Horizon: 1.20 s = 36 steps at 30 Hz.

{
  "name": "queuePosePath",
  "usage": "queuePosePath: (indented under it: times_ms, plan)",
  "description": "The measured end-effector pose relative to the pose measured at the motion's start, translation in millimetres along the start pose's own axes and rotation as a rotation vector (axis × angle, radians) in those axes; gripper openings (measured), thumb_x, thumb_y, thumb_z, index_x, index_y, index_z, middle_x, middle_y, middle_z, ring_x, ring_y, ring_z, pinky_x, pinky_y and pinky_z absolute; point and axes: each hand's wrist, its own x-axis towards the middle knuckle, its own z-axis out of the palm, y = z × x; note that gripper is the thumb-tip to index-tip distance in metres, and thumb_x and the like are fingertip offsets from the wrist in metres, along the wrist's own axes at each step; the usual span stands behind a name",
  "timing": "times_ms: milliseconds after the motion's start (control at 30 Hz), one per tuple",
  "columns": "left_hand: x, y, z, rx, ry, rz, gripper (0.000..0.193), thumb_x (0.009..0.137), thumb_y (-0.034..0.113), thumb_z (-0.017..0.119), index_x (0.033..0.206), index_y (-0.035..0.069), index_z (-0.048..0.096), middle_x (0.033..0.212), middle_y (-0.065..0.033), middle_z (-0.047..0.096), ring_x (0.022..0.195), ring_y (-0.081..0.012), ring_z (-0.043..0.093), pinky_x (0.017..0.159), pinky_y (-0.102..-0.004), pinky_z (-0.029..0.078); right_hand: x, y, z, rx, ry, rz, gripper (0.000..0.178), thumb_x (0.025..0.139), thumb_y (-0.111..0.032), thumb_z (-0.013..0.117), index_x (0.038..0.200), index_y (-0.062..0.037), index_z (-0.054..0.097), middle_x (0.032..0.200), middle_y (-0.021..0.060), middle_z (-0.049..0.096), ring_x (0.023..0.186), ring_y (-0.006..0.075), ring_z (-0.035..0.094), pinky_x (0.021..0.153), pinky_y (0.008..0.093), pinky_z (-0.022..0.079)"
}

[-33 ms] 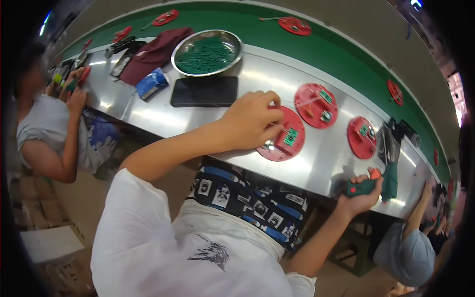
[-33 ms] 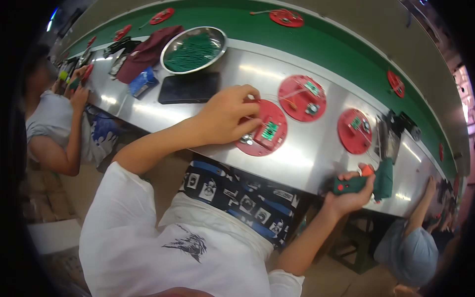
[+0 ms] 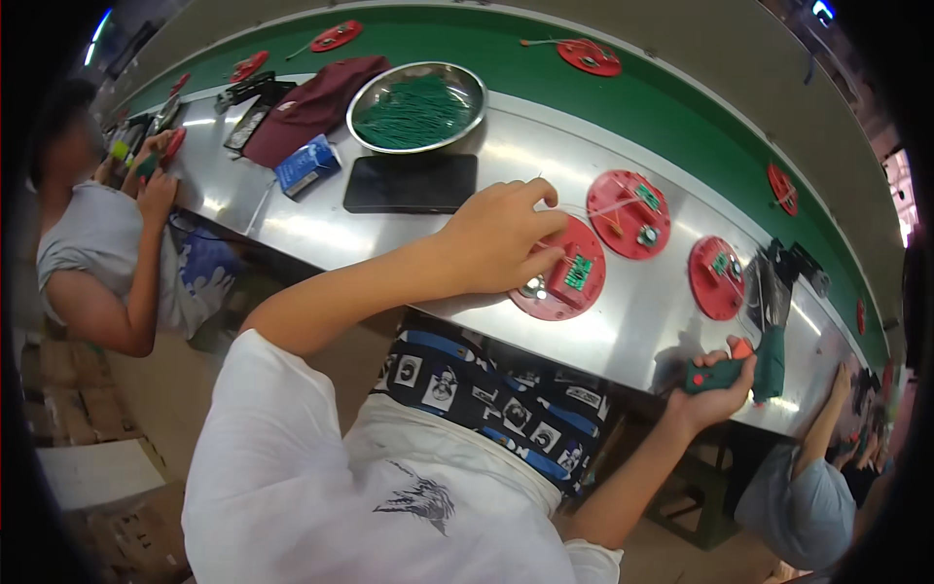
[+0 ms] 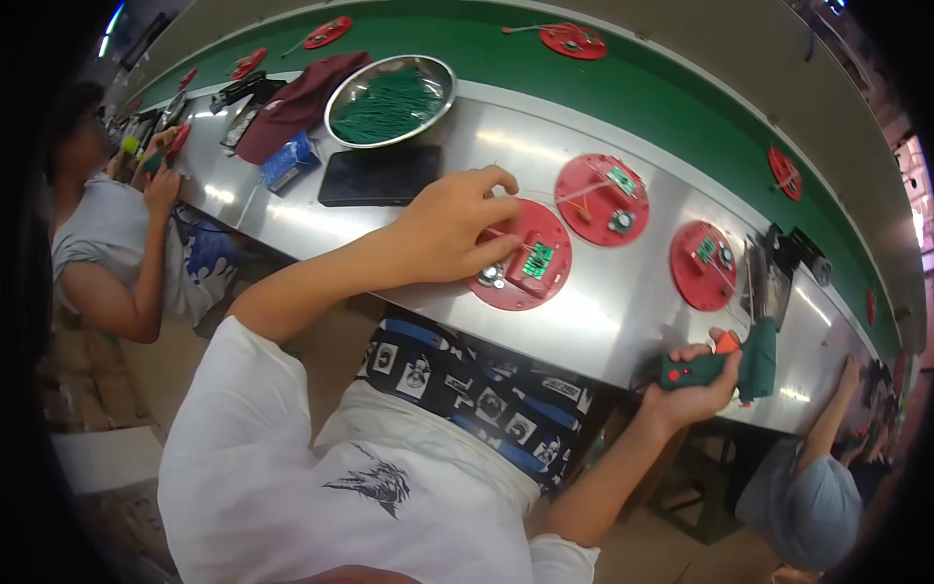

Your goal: Soldering electronic components onto circular circuit boards at an assembly line.

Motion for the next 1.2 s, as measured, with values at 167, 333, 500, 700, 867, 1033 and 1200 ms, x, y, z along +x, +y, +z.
queuePosePath:
  times_ms: [167,333,500,700,867,1033,1200]
  plan:
    - [41.3,-84.6,-67.5,0.319,0.270,-0.281,0.021,0.083,0.025,0.064,0.098,0.013,0.071,0.092,-0.0099,0.072,0.086,-0.0320,0.069,0.076,-0.0444,0.055,1.0,1.4,2.0,-0.013,-0.007,0.002,0.036,0.100,-0.037,0.045,0.104,-0.0030,0.058,0.064,0.0026,0.049,0.058,0.0112,0.047,0.053,0.0240,0.039]
    - [41.5,-164.3,-81.6,0.421,-0.175,-0.608,0.020,0.079,0.018,0.065,0.093,0.007,0.074,0.094,-0.0197,0.071,0.091,-0.0360,0.069,0.081,-0.0450,0.055,0.6,2.5,3.2,0.004,-0.009,0.016,0.037,0.100,-0.036,0.046,0.105,-0.0018,0.059,0.065,0.0028,0.049,0.058,0.0111,0.047,0.054,0.0239,0.039]
    - [29.3,-180.5,-86.7,0.210,0.035,-0.470,0.020,0.075,0.014,0.069,0.090,0.000,0.072,0.085,-0.0176,0.070,0.080,-0.0285,0.069,0.076,-0.0353,0.053,-1.3,2.8,6.9,-0.017,-0.001,-0.030,0.037,0.100,-0.035,0.046,0.105,-0.0005,0.059,0.066,0.0031,0.050,0.059,0.0105,0.047,0.054,0.0235,0.040]
    - [20.9,-193.8,-98.8,-0.175,0.387,-0.361,0.016,0.087,0.011,0.069,0.096,-0.002,0.072,0.086,-0.0097,0.073,0.079,-0.0158,0.069,0.075,-0.0303,0.054,3.4,4.4,1.7,-0.008,-0.012,-0.029,0.038,0.101,-0.035,0.044,0.108,-0.0002,0.058,0.070,0.0037,0.051,0.060,0.0102,0.048,0.054,0.0236,0.040]
    - [33.3,-157.3,-97.5,-0.727,0.482,-0.275,0.013,0.096,0.006,0.061,0.107,-0.001,0.065,0.091,-0.0079,0.071,0.076,-0.0133,0.066,0.070,-0.0233,0.053,2.7,1.9,-9.2,-0.040,-0.067,-0.053,0.039,0.102,-0.034,0.042,0.114,-0.0004,0.056,0.089,0.0060,0.057,0.061,0.0094,0.048,0.053,0.0245,0.041]
    - [29.2,-91.8,-92.0,-0.484,0.443,-0.232,0.014,0.096,0.007,0.062,0.105,-0.002,0.066,0.085,-0.0019,0.067,0.076,-0.0072,0.062,0.071,-0.0215,0.049,-8.5,3.9,-5.1,-0.071,-0.346,-0.146,0.038,0.103,-0.033,0.040,0.114,0.0021,0.051,0.104,0.0137,0.057,0.056,0.0116,0.050,0.046,0.0273,0.043]
    - [-2.8,-4.5,-47.0,-0.336,0.226,-0.110,0.017,0.085,0.003,0.070,0.102,0.001,0.071,0.084,-0.0123,0.071,0.074,-0.0184,0.069,0.068,-0.0275,0.053,-47.5,2.9,-10.9,-0.105,-0.531,-0.182,0.050,0.092,-0.026,0.063,0.122,0.0107,0.047,0.101,0.0236,0.061,0.050,0.0209,0.060,0.041,0.0301,0.048]
